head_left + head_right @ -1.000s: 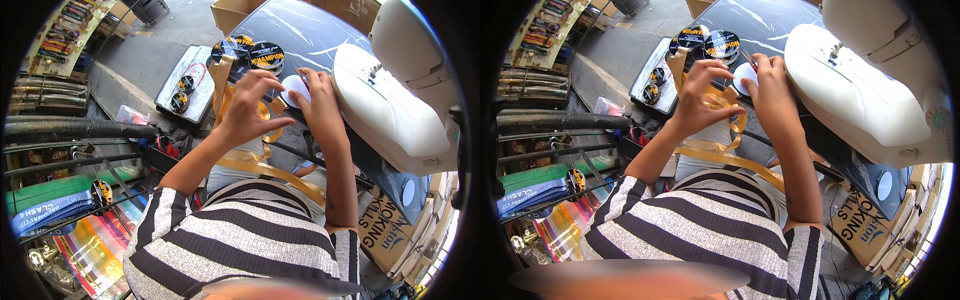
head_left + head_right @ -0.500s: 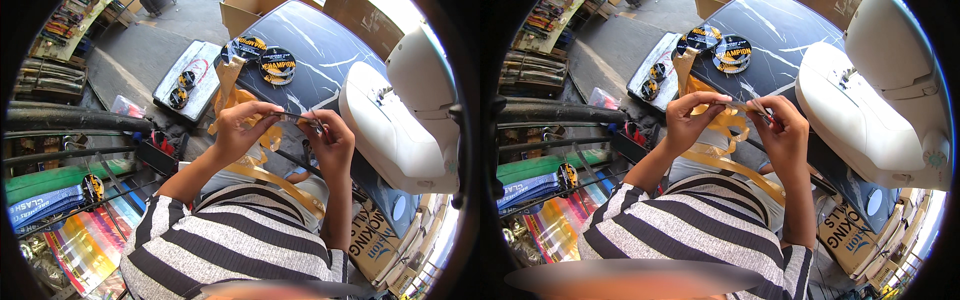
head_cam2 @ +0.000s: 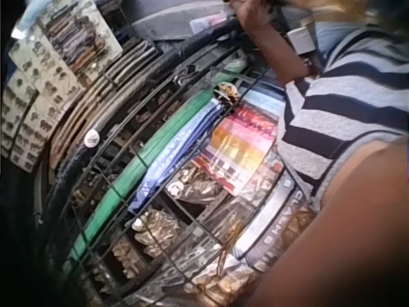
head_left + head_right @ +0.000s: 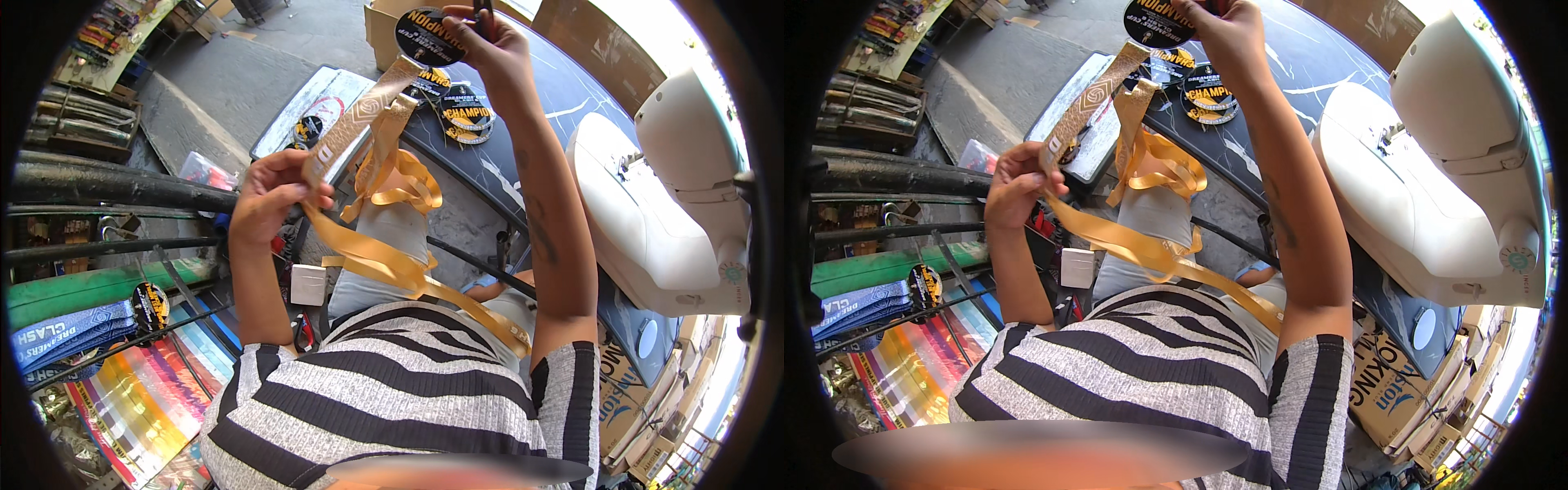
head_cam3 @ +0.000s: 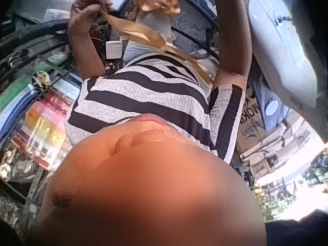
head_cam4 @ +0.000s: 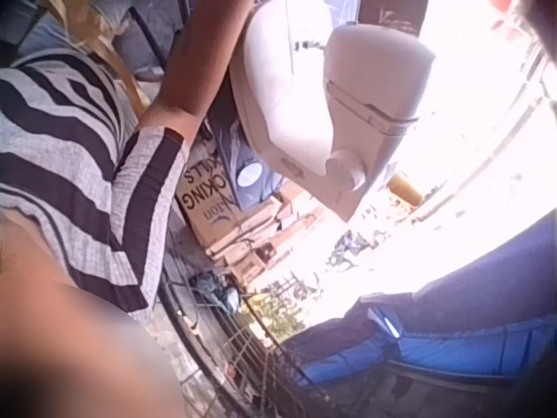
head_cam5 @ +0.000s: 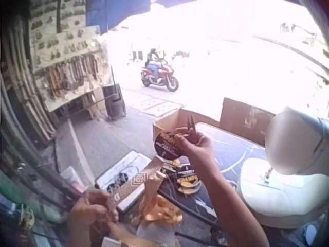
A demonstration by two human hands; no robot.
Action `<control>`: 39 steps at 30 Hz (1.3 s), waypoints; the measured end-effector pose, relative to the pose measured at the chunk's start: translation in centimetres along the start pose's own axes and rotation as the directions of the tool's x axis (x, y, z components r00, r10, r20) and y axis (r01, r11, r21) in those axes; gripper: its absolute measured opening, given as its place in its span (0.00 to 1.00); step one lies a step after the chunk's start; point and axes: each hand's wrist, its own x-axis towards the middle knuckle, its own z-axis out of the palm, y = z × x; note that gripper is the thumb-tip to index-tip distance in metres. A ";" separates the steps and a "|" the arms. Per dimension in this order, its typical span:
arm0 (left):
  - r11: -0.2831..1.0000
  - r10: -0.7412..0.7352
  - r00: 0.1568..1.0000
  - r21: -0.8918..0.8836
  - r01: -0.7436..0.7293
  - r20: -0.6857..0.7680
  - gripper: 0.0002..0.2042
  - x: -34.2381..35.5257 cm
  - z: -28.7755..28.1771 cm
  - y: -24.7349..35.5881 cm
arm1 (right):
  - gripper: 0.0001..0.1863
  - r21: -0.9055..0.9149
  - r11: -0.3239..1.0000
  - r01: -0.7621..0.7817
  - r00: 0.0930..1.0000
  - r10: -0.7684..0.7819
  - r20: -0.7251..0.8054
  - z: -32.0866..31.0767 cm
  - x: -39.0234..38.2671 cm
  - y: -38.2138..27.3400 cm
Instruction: The person threads a sewing machine, then sews a piece of gold ribbon. They cut the ribbon with scissors and rethread the machine.
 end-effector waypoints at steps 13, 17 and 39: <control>0.546 0.120 0.957 0.823 0.159 -0.265 0.19 0.8 -2.1 -0.9 | 0.15 -0.241 0.966 -0.097 0.994 0.106 0.023 2.8 -0.5 2.6; 0.708 0.455 0.890 0.612 -0.352 -0.014 0.14 4.6 2.1 0.4 | 0.17 -0.076 0.995 -0.072 0.989 0.081 0.126 4.2 -2.4 -1.2; 0.975 0.219 0.959 -0.018 -0.220 0.180 0.22 3.5 16.6 0.4 | 0.20 -0.383 0.922 -0.057 0.998 0.064 0.007 -2.3 -22.1 -8.0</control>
